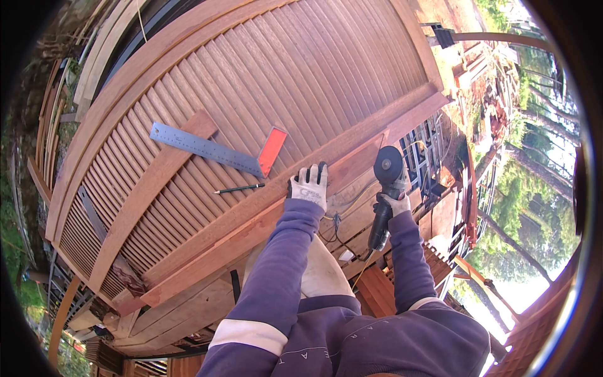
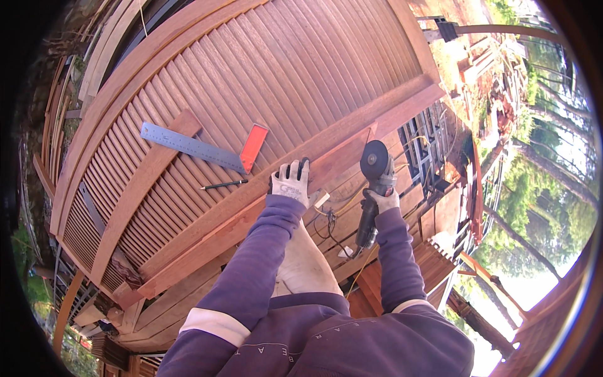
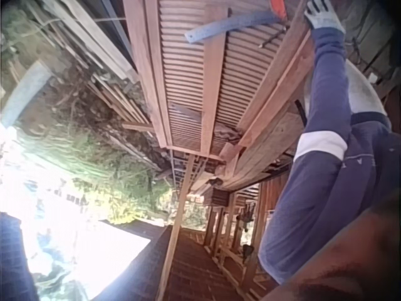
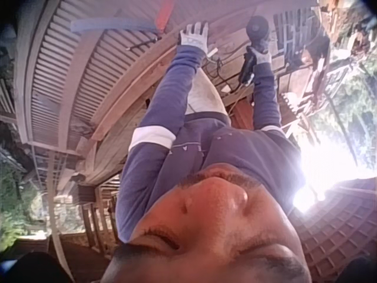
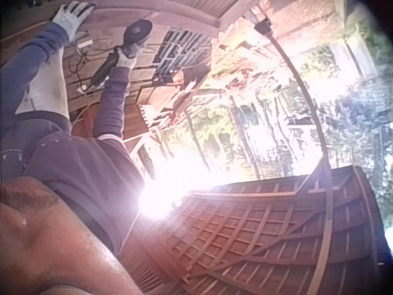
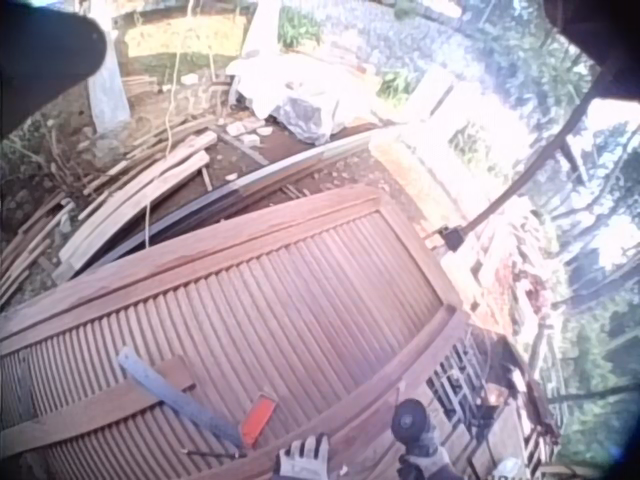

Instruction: The person measures and marks a wooden slatted panel with a square and pencil, then uses an angle grinder to cut along the marked line. After cutting, the person uses a hand saw to finish the cut and separates the piece.

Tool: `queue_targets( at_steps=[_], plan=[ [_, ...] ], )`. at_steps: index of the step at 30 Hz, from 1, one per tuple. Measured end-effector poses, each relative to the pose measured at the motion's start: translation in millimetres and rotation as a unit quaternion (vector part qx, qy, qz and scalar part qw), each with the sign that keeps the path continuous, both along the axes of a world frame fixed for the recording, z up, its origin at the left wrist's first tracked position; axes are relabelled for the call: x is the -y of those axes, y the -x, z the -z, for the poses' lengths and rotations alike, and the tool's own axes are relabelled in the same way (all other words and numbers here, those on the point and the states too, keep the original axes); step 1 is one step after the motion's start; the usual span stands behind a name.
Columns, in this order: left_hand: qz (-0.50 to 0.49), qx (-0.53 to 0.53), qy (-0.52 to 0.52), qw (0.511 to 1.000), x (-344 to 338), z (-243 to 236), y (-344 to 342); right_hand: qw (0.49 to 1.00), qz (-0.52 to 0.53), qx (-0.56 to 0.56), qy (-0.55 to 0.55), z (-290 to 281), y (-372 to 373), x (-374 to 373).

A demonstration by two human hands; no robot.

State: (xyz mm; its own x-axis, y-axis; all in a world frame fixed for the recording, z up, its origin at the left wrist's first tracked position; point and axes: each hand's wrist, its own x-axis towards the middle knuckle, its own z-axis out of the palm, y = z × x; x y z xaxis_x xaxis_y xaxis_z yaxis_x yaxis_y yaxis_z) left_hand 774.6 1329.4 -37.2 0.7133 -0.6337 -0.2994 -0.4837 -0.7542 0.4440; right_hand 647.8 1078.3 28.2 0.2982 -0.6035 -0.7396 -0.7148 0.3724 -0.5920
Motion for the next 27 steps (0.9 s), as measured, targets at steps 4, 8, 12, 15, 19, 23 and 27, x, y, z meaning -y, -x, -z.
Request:
queue_targets(
  at_steps=[4, 8, 12, 15, 19, 23, 27],
  plan=[
    [-0.017, -0.03, 0.034, 0.999, -1.0, -2.9, -1.6, 1.0, 0.009, 0.011, 0.025, -4.3, -29.3, 3.0],
    [-0.008, -0.026, 0.024, 0.999, -1.0, -2.7, -1.9, 1.0, 0.01, 0.006, 0.015, 0.2, -43.0, 18.2],
    [-0.015, -0.016, 0.024, 0.999, -0.9, 2.8, 1.0, 1.0, 0.012, 0.008, 0.015, 4.3, -48.9, 22.5],
    [0.006, -0.09, 0.023, 0.996, -1.4, -12.9, -8.9, 1.0, 0.008, -0.012, 0.01, 5.8, -32.2, 23.4],
    [-0.01, -0.063, 0.032, 0.997, -3.5, -8.9, -7.2, 1.0, 0.005, -0.002, 0.005, 0.4, -13.4, 1.4],
    [-0.018, -0.053, 0.032, 0.998, -0.9, -9.2, -7.1, 1.0, -0.015, 0.008, 0.011, -3.8, 16.2, -10.4],
    [-0.032, -0.068, 0.027, 0.997, -1.0, -21.3, -11.7, 0.997, 0.073, 0.004, -0.038, -31.9, 56.1, -7.0]
  ],
)
